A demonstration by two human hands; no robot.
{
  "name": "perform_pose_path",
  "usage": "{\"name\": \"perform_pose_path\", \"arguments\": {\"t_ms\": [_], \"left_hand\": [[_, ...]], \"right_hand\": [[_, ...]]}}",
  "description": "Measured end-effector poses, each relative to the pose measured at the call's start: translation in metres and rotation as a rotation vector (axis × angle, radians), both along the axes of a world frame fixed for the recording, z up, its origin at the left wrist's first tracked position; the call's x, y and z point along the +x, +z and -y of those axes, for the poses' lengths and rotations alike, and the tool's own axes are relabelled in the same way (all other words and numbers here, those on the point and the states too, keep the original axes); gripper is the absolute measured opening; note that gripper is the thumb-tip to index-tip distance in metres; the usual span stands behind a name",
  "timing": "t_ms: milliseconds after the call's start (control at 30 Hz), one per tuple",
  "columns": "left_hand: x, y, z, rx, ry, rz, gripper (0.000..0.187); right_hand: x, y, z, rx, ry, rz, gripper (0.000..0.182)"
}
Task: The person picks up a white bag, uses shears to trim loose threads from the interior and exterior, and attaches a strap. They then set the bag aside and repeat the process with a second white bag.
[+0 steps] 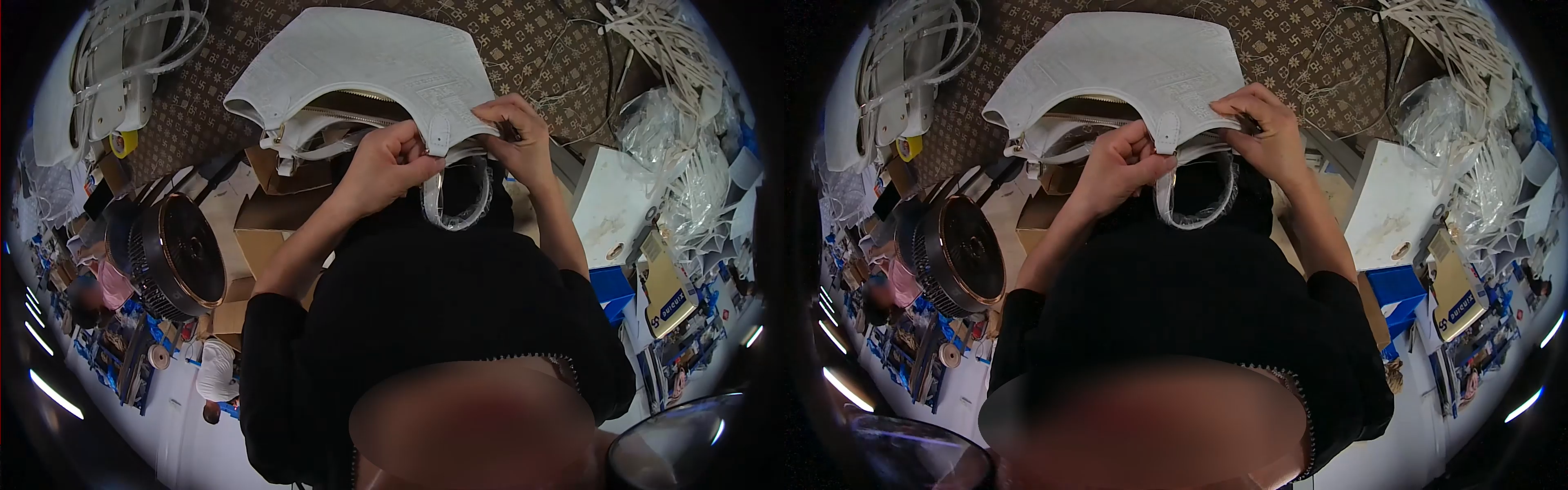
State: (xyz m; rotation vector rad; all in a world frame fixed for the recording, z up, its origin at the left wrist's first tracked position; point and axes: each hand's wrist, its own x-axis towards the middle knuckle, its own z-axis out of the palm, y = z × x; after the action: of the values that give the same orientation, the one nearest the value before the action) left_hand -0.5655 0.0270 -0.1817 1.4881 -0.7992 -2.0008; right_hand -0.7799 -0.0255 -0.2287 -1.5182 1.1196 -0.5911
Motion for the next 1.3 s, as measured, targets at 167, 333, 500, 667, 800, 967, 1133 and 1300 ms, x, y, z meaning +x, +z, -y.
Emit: {"name": "perform_pose_path", "arguments": {"t_ms": [167,333,500,667,800,967,1133,1300], "left_hand": [[0.004,0.002,0.000,-0.064,-0.070,0.054,0.018],[0.002,0.014,0.007,-0.187,-0.054,0.003,0.024],[0.005,0.006,0.022,0.055,0.041,-0.224,0.032],[0.009,-0.005,0.022,0.315,0.219,-0.803,0.040],[0.005,-0.004,0.023,0.405,0.282,-0.868,0.042],[0.000,-0.009,0.016,0.426,0.290,-0.759,0.026],[0.003,-0.009,0.014,0.436,0.298,-0.742,0.019],[0.005,-0.012,0.011,0.401,0.250,-0.754,0.018]], "right_hand": [[0.001,0.006,-0.001,0.028,0.024,0.015,0.034],[-0.007,0.012,0.004,0.102,0.090,-0.043,0.026],[-0.010,0.007,0.011,0.144,0.033,0.056,0.020],[-0.008,0.008,0.013,0.222,0.006,0.056,0.018],[-0.007,0.011,0.012,0.177,0.035,0.070,0.019],[-0.011,0.006,0.010,0.142,0.074,0.048,0.020],[-0.011,0.005,0.009,0.085,0.105,0.086,0.025],[-0.009,0.007,0.008,0.110,0.096,0.126,0.026]]}}
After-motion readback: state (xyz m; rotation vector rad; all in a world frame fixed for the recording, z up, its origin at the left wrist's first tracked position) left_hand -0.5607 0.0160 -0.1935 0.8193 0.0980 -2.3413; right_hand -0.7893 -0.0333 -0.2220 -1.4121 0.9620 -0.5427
